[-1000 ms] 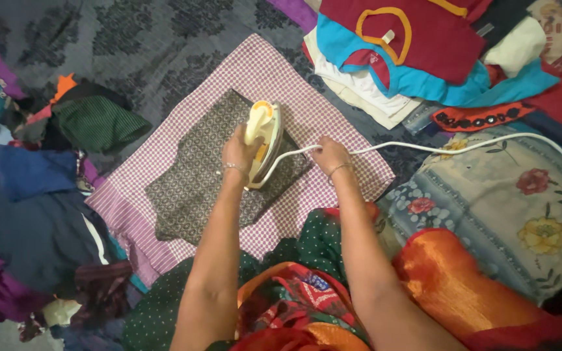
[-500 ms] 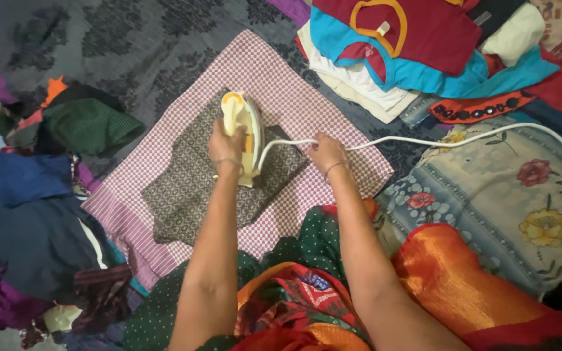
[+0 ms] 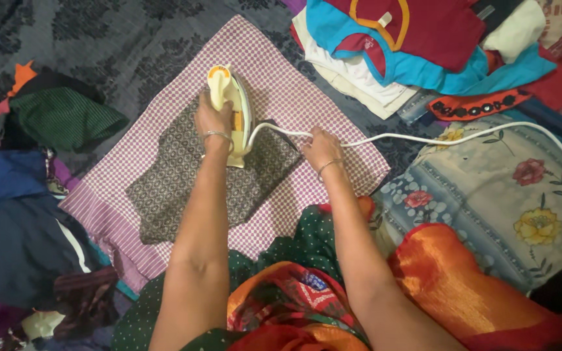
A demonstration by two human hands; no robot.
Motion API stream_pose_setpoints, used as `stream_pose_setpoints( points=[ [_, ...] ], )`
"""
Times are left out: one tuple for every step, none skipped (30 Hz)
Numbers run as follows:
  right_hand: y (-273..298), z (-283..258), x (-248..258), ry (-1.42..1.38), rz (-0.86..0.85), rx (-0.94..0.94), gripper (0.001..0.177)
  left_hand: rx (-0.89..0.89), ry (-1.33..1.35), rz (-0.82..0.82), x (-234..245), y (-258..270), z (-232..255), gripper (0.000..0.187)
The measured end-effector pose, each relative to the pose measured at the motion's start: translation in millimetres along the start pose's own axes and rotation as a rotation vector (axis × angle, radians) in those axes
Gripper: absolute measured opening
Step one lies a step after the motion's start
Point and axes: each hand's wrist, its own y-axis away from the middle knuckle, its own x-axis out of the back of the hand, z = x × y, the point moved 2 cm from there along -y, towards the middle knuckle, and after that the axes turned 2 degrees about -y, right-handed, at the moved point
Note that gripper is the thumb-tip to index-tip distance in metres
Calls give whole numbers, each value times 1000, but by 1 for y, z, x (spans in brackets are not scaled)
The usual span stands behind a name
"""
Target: The person irons a red t-shirt and then a patterned dark shirt on a checkered cloth laid on the floor. They use a handheld electric iron to smooth the garments, adjusting the fabric with their hands between passes.
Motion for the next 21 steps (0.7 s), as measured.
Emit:
stream_pose_setpoints(
  points=[
    [1,-1,0,-7,-15,-12,36,91,34,-48,1,3,3,51],
    [0,-3,0,14,-13,-13,37,182,69,-93,0,7,7,55],
    [0,-5,0,36,-11,-14,39,273,105,-138,0,10,8,60],
    [-1,-5,0,58,-9,-15,40,198,71,-96,4,12,9,61],
    [-1,-5,0,66,-20,-6,40,124,36,-54,6,15,9,61],
    [-3,-4,0,72,-29,1,40,48,1,-12,7,17,7,62],
    [-3,-3,0,79,-39,9,40,33,-6,-23,7,19,4,58],
    [-4,-2,-1,62,-43,-5,38,16,-15,-33,8,22,0,53],
    [-4,0,-1,45,-47,-18,37,-1,-24,-44,8,25,-2,49],
    [-5,2,-2,27,-51,-33,36,-5,2,-41,9,28,-4,48],
    [-6,4,-4,27,-49,-36,34,-10,28,-37,9,33,-5,47],
    [-7,6,-6,28,-45,-39,32,-17,56,-34,10,38,-6,46],
    [-8,8,-8,28,-41,-42,31,22,111,-37,12,43,-8,48],
    [-8,11,-9,28,-28,-21,34,60,168,-41,13,50,-10,50],
    [-8,13,-10,27,-15,1,37,99,226,-45,13,56,-15,53],
    [-8,15,-11,26,-2,21,40,16,254,12,14,62,-19,50],
    [-10,17,-11,26,-4,25,40,-68,282,69,13,67,-25,47],
    [-10,19,-13,25,-9,27,39,-150,307,124,11,71,-31,44],
    [-11,20,-13,24,-14,30,39,-157,375,176,7,76,-38,46],
    [-11,21,-14,25,-21,18,39,-161,439,228,4,81,-45,48],
    [-12,22,-14,26,-28,6,38,-165,504,279,2,84,-50,49]
  ],
)
